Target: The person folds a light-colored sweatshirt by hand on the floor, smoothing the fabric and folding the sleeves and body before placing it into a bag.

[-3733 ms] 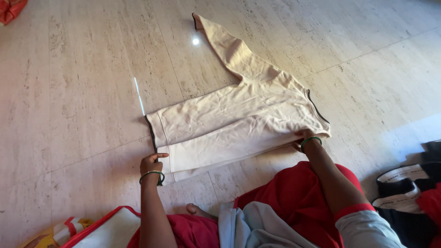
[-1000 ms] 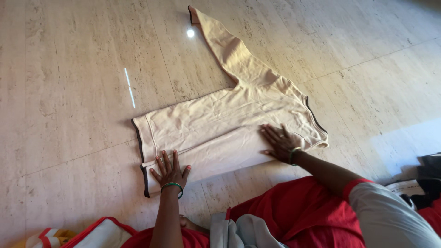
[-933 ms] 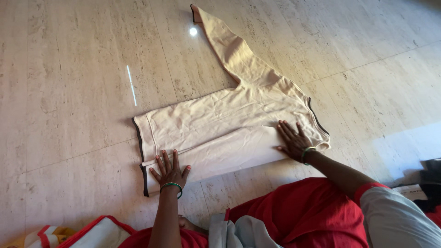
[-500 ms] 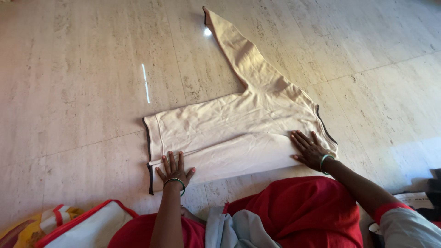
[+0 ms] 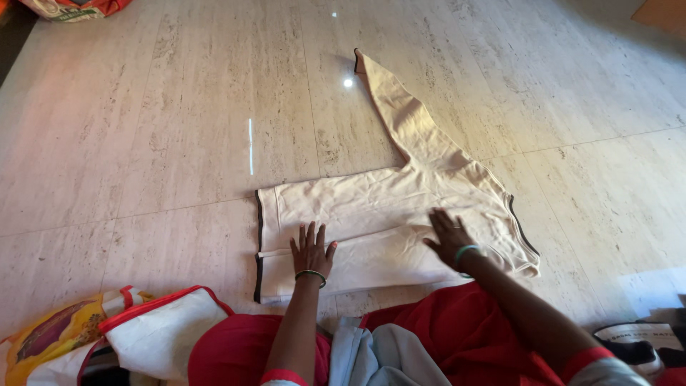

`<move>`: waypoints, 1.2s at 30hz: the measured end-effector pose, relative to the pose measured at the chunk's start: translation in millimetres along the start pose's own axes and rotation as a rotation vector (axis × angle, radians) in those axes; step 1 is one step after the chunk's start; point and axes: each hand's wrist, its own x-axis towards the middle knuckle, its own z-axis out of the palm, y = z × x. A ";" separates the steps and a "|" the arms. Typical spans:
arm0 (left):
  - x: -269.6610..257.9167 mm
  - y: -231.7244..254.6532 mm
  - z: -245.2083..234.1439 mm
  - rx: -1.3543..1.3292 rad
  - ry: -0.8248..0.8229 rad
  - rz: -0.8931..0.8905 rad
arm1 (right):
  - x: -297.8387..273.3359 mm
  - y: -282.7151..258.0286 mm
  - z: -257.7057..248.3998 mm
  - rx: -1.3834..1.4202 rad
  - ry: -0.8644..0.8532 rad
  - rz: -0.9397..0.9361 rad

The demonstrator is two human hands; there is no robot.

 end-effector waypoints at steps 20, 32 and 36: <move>15.4 20.5 -22.3 0.008 -0.163 -0.093 | 61.0 81.0 27.5 -0.081 0.242 0.372; 99.2 101.9 7.1 -0.141 -0.010 0.198 | 53.9 103.4 40.6 -0.152 0.195 0.414; 116.7 22.6 0.1 -0.040 -0.053 0.004 | 55.9 100.5 43.0 -0.122 0.195 0.419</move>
